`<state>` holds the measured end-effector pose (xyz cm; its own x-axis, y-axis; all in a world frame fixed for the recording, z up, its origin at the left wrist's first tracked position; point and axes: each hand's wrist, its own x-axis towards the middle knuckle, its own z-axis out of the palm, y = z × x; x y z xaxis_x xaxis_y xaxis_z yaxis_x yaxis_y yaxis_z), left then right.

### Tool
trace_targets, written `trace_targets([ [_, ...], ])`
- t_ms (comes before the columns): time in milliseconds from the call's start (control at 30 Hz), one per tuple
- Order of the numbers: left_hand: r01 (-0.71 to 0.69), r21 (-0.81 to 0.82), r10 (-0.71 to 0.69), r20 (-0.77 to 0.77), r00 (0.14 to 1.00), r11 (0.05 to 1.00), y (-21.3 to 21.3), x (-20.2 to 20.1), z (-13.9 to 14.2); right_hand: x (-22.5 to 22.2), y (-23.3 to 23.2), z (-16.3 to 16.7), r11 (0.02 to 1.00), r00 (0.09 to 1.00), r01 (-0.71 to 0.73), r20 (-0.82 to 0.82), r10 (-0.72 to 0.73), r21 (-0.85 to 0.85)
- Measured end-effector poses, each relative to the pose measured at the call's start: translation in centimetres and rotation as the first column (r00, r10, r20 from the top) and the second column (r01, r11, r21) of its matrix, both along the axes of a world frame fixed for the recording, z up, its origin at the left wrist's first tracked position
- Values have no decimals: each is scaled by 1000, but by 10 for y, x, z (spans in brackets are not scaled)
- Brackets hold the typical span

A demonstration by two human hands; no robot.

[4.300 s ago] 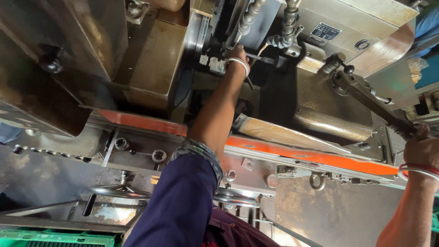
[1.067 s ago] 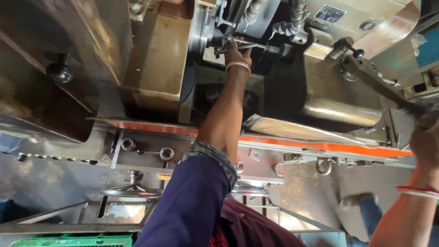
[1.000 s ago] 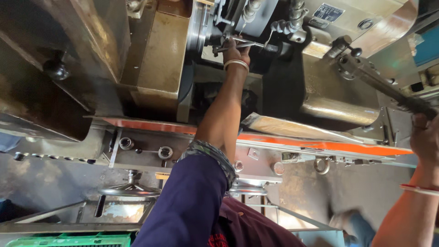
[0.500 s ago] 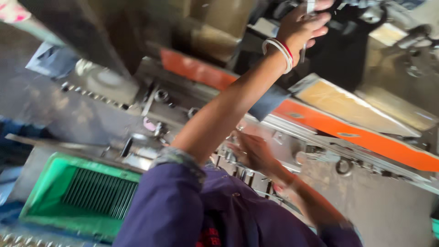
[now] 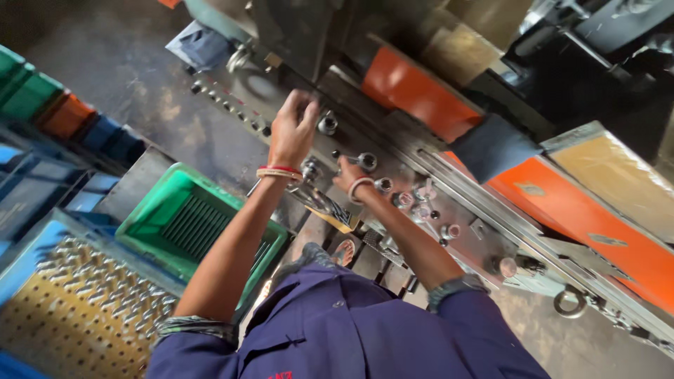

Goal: The person operates a metalworking machine, inserting metal rods into the machine and using a lever to process them. They then transfer the processed rods from a green bin to a blue crate, organizing them by hand.

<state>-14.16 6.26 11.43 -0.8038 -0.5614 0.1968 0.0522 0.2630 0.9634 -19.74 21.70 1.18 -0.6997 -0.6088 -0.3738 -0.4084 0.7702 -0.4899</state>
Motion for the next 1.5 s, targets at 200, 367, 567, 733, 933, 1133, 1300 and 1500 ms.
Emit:
trace_targets([
  [200, -223, 465, 124, 233, 964, 857, -19, 47, -70, 55, -10, 35, 580, 941, 332, 302, -153, -743],
  [367, -118, 348, 116, 25, 993, 930, -13, 65, -62, 82, -19, 50, 428, 881, 452, 468, -74, -782],
  [567, -197, 64, 202, -87, 976, 978, 12, 93, -30, 92, -7, 33, 372, 739, 630, 674, -18, -682],
  [733, 8, 207, 17, -121, 993, 978, 28, 99, -32, 121, 10, 28, 422, 847, 530, 434, -307, -736],
  [933, 262, 353, -304, 70, 950, 898, 57, 92, -68, 145, 57, 16, 558, 897, 239, -39, -440, -794],
  [1133, 368, 262, -404, 95, 910, 892, 93, 88, -92, 157, 96, -11, 430, 835, 196, -80, -544, -881],
  [1300, 429, 278, -474, 119, 872, 859, 117, 92, -99, 174, 109, -38, 347, 790, 270, 1, -613, -898],
  [1500, 448, 489, -599, 212, 772, 749, 111, 108, -112, 173, 135, -66, 654, 788, -40, -426, -444, -755],
])
